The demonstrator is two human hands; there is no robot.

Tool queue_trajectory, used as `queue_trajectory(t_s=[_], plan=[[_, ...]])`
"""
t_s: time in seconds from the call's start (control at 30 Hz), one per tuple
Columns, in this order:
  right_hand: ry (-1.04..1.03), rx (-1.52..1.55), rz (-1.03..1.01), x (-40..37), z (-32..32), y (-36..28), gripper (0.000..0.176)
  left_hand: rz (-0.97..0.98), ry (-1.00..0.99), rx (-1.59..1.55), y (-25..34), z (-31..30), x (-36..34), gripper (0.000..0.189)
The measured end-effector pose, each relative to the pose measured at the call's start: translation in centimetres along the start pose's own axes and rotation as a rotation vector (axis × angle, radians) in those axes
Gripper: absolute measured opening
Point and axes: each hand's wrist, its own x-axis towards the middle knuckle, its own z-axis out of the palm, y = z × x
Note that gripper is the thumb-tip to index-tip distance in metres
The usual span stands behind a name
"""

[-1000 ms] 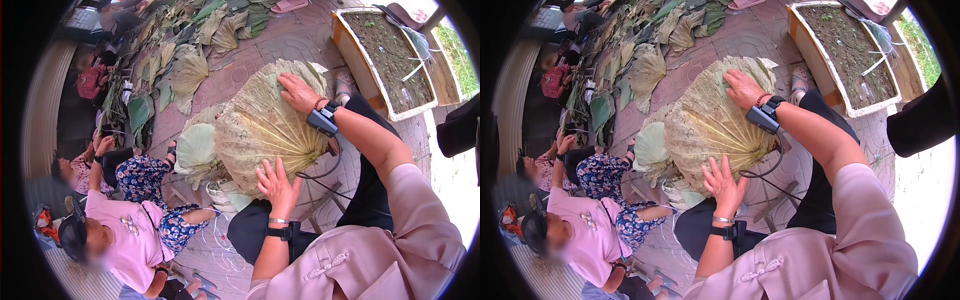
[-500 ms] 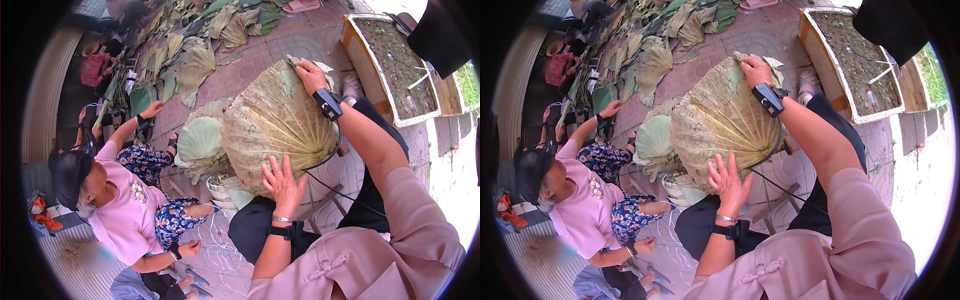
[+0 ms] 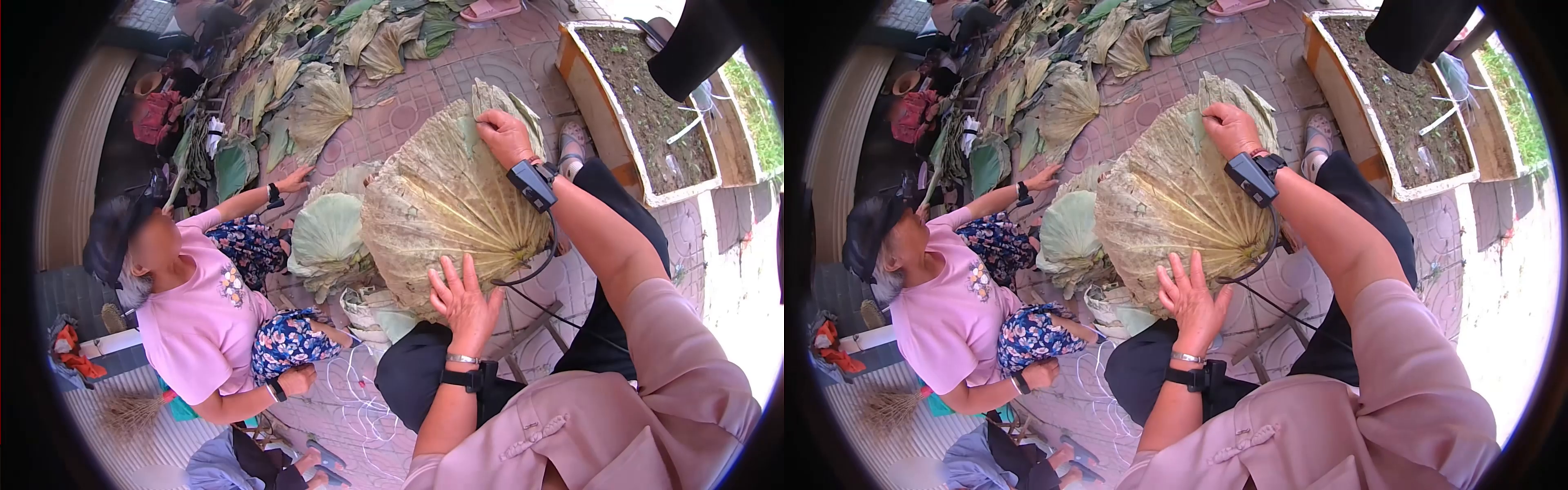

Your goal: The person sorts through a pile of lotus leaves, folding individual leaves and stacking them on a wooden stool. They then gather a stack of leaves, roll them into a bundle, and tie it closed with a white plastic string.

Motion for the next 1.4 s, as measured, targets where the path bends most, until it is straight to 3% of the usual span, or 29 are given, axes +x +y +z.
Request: queue_trajectory(t_s=[0.07,0.2,0.37,0.43,0.67,0.8,0.83,0.87,0.97,1.23,1.33,1.4], plan=[[0.026,-0.257,-0.407,-0.3,0.1,0.3,0.009,0.008,0.014,-0.004,0.0,0.1,0.1,0.084],[-0.009,-0.417,-0.502,-0.7,0.4,0.2,0.008,0.016,0.026,0.002,-0.1,0.1,0.0,0.085],[-0.048,-0.477,-0.391,-0.6,0.7,0.5,0.021,0.017,0.031,-0.017,-0.2,0.1,0.0,0.086],[-0.232,-0.53,-0.283,-0.2,0.6,0.7,0.034,0.007,0.032,-0.021,-0.2,-0.1,0.0,0.086],[-0.437,-0.886,-0.255,-0.8,0.6,-1.4,0.039,0.0,0.03,-0.011,-0.2,0.1,0.0,0.087],[-0.335,-0.814,-0.411,-0.5,0.9,0.0,0.031,-0.004,0.017,-0.024,-0.2,0.0,0.1,0.085],[-0.189,-0.732,-0.552,-0.5,1.1,0.4,0.023,0.0,0.019,-0.025,-0.3,0.0,0.1,0.085],[-0.186,-0.735,-0.554,-0.1,1.2,0.8,0.023,0.002,0.024,-0.019,-0.3,-0.1,0.1,0.085],[-0.084,-0.312,-0.406,1.5,1.4,0.3,0.016,-0.005,0.027,-0.005,-0.2,0.3,0.2,0.084],[0.114,-0.402,-0.507,3.0,3.3,2.0,0.027,0.004,0.023,-0.002,-0.4,0.6,0.2,0.086],[0.006,-0.561,-0.556,2.7,2.9,1.6,0.032,0.004,0.019,-0.013,-0.3,0.4,0.2,0.087],[-0.117,-0.685,-0.478,2.1,2.7,0.7,0.039,0.0,0.017,-0.014,-0.3,0.3,0.3,0.087]])
